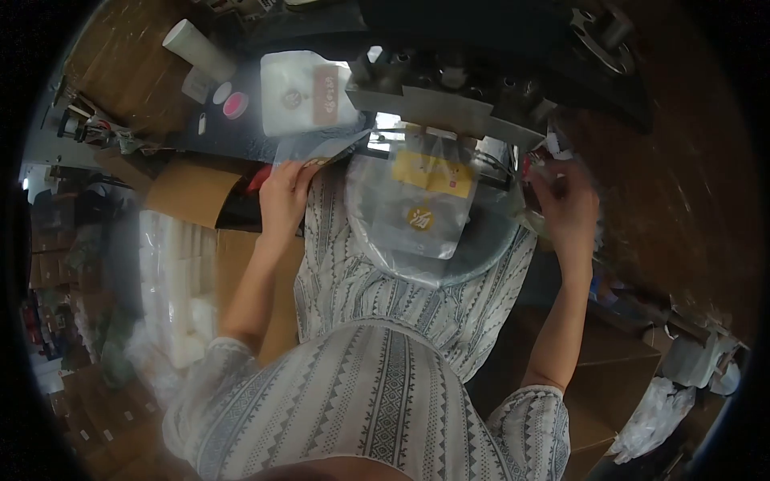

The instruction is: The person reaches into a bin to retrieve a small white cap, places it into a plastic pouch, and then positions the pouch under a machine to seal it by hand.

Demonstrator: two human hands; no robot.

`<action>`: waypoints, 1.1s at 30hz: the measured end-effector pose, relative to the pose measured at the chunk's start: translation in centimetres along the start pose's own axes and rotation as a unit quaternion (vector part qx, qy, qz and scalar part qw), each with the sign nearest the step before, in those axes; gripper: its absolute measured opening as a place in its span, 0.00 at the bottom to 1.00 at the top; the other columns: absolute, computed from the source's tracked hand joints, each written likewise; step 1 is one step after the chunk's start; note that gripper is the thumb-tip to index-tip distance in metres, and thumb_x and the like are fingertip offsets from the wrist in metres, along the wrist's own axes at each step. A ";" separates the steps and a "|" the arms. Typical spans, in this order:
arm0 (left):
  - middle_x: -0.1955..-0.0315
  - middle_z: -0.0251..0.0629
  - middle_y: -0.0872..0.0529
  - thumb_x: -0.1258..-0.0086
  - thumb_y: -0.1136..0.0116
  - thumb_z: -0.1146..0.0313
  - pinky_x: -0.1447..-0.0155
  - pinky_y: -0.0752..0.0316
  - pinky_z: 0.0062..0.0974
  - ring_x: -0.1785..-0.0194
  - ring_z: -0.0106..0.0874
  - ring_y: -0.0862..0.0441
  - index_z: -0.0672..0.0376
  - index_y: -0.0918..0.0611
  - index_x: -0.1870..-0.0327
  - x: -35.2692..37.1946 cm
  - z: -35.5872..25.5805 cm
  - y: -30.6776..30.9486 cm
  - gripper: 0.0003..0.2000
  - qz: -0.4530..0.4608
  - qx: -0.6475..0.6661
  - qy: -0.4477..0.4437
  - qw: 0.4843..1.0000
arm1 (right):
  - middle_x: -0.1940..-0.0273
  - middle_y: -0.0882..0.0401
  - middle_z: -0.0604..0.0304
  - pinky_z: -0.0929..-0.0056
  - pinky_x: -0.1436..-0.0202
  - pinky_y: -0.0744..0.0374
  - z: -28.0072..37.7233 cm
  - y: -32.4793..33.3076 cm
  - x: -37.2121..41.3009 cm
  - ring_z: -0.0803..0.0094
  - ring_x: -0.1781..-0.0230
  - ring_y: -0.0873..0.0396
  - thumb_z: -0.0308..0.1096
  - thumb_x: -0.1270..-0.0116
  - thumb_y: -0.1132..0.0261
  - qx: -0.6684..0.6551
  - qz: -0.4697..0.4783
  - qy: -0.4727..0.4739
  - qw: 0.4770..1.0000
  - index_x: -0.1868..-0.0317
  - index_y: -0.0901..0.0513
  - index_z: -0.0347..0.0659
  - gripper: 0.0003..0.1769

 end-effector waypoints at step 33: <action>0.52 0.51 0.20 0.33 0.38 0.59 0.45 0.26 0.35 0.49 0.41 0.21 0.66 0.22 0.50 -5.0 0.9 -6.0 0.19 -0.031 -0.033 -0.065 0.997 | 0.55 0.17 0.51 0.58 0.53 0.22 -1.4 -3.1 -1.0 0.53 0.55 0.18 0.26 0.39 0.39 0.195 0.026 0.076 0.978 0.51 0.20 0.40 0.14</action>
Point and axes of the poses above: each hand's wrist, its own x-axis away from the middle knuckle, its own y-axis out of the back of the hand, z = x × y, the point moved 7 cm from there along -x, towards the middle knuckle
